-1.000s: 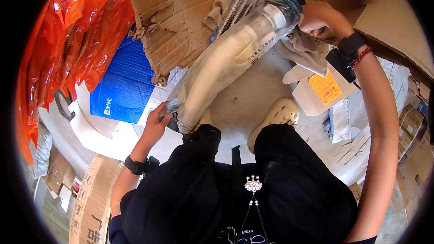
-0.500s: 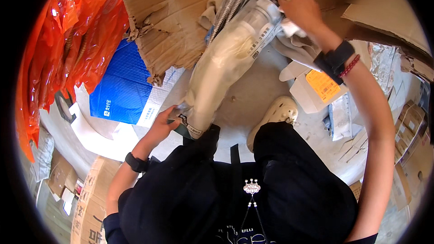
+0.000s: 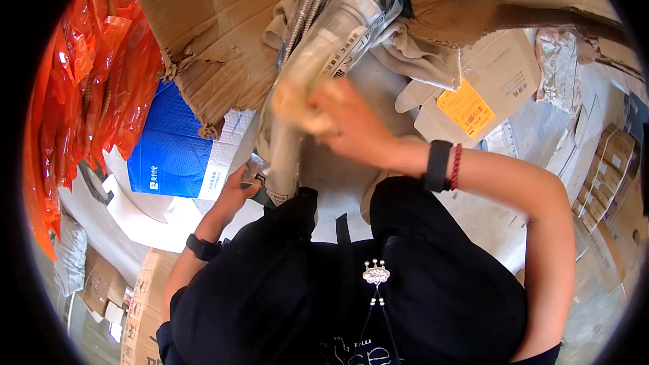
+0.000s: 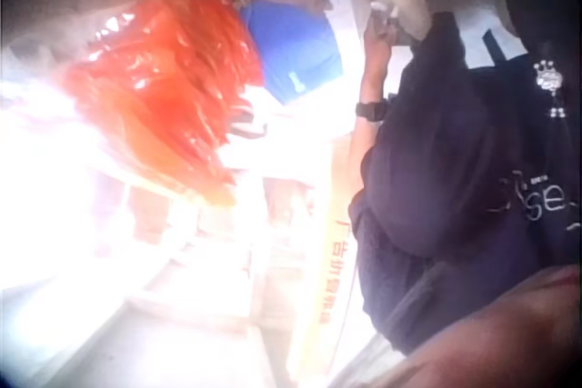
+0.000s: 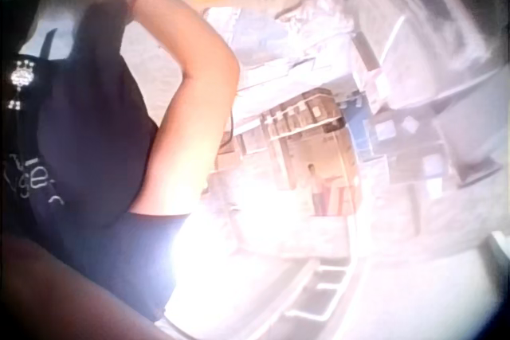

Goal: The person wipes down several packaged items, including long metal tubes and various items in plastic bags, using a cloth before placing them into a cardboard box.

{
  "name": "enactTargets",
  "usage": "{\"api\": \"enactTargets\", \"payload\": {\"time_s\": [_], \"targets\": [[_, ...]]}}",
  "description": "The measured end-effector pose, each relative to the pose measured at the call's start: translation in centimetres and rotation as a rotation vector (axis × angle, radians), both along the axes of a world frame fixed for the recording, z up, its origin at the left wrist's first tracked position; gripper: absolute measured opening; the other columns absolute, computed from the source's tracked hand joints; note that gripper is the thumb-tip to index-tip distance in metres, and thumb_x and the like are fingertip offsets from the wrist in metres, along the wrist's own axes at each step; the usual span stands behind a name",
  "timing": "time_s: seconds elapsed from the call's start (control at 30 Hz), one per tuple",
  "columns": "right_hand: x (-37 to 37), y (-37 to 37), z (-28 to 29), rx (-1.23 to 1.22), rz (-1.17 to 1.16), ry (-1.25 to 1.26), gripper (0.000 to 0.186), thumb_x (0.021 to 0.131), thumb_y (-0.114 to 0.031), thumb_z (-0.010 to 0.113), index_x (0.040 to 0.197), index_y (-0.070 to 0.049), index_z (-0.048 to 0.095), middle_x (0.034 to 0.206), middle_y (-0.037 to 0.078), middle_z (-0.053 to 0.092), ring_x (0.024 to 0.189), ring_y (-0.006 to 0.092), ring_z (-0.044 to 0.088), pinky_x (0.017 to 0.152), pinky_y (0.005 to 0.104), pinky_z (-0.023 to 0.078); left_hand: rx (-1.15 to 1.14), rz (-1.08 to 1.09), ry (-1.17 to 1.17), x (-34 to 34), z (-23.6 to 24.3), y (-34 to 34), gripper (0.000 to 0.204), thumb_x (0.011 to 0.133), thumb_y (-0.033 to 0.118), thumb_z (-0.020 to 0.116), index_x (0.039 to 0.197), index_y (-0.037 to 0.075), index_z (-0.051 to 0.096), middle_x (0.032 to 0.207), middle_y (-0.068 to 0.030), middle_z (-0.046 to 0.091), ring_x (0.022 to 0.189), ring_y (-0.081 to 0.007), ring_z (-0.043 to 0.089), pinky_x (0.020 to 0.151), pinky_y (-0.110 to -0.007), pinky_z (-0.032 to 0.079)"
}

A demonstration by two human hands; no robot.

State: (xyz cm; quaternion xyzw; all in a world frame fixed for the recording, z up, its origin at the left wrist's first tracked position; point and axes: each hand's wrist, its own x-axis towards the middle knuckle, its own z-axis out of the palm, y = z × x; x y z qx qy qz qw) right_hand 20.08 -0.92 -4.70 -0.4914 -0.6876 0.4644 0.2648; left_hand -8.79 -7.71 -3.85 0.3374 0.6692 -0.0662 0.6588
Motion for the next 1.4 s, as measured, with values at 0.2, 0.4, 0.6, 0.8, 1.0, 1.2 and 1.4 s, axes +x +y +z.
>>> {"api": "enactTargets", "payload": {"time_s": [0.2, 0.4, 0.6, 0.8, 1.0, 1.2, 1.4], "targets": [[-1.7, -1.6, 1.8, -0.140, 0.249, 0.108, 0.044, 0.063, -0.007, 0.068, 0.104, -0.010, 0.052, 0.108, 0.016, 0.046, 0.103, 0.0367, 0.045, 0.090, 0.0425, 0.038, -0.048, 0.061, -0.103, -0.4, -1.0, 0.0, 0.056, 0.080, 0.004, 0.059, 0.133, 0.003, 0.039, 0.120, -0.0076, 0.053, 0.109, -0.0180, 0.048, 0.095, -0.029, 0.035], [2.8, 3.3, -0.3, -0.136, -0.394, -0.053, 0.041, 0.075, -0.017, 0.066, 0.112, -0.010, 0.050, 0.114, 0.011, 0.051, 0.108, 0.0211, 0.048, 0.090, 0.0328, 0.039, -0.049, 0.145, -0.093, -0.5, 0.1, 0.9, 0.059, 0.079, 0.001, 0.058, 0.134, 0.001, 0.037, 0.119, -0.0077, 0.053, 0.109, -0.0178, 0.047, 0.095, -0.028, 0.035], [5.9, 8.8, -1.1, -0.283, -0.900, -0.008, 0.042, 0.081, -0.022, 0.061, 0.117, -0.008, 0.043, 0.110, 0.017, 0.055, 0.105, 0.0337, 0.049, 0.087, 0.0387, 0.041, -0.118, 0.209, -0.182, -1.0, -0.7, 1.0, 0.064, 0.078, 0.000, 0.057, 0.136, -0.001, 0.031, 0.122, -0.0095, 0.051, 0.110, -0.0178, 0.046, 0.095, -0.027, 0.035], [8.3, 12.0, -3.6, -0.186, -0.990, -0.146, 0.044, 0.081, -0.018, 0.060, 0.120, -0.007, 0.041, 0.113, 0.018, 0.053, 0.103, 0.0304, 0.052, 0.084, 0.0356, 0.042, -0.248, 0.513, -0.173, -3.0, 0.0, 0.7, 0.067, 0.075, 0.005, 0.058, 0.137, 0.001, 0.030, 0.122, -0.0095, 0.050, 0.109, -0.0192, 0.049, 0.093, -0.030, 0.037], [7.1, 12.4, -3.8, -0.411, -1.144, -0.023, 0.050, 0.080, -0.015, 0.059, 0.123, -0.004, 0.035, 0.114, 0.017, 0.051, 0.100, 0.0257, 0.053, 0.084, 0.0331, 0.044, -0.210, 0.310, -0.279, -1.7, 1.3, 0.7, 0.067, 0.076, 0.019, 0.067, 0.133, 0.001, 0.036, 0.122, -0.0084, 0.050, 0.110, -0.0179, 0.048, 0.096, -0.031, 0.035], [6.7, 10.3, -3.6, -0.455, -1.054, -0.016, 0.054, 0.078, -0.017, 0.059, 0.123, -0.007, 0.031, 0.112, 0.023, 0.052, 0.099, 0.0350, 0.055, 0.085, 0.0393, 0.043, -0.056, -0.069, -0.161, 0.5, 1.5, 1.9, 0.065, 0.074, 0.024, 0.072, 0.126, -0.001, 0.042, 0.116, -0.0097, 0.055, 0.107, -0.0187, 0.050, 0.095, -0.031, 0.036], [3.7, 7.6, -4.3, -0.648, -0.896, -0.026, 0.050, 0.079, -0.016, 0.055, 0.123, -0.001, 0.036, 0.111, 0.016, 0.053, 0.099, 0.0237, 0.053, 0.086, 0.0320, 0.042, -0.094, -0.001, -0.153, 0.9, 1.8, 2.0, 0.058, 0.075, 0.021, 0.072, 0.122, -0.002, 0.046, 0.108, -0.0085, 0.059, 0.100, -0.0176, 0.054, 0.091, -0.031, 0.039]]}}
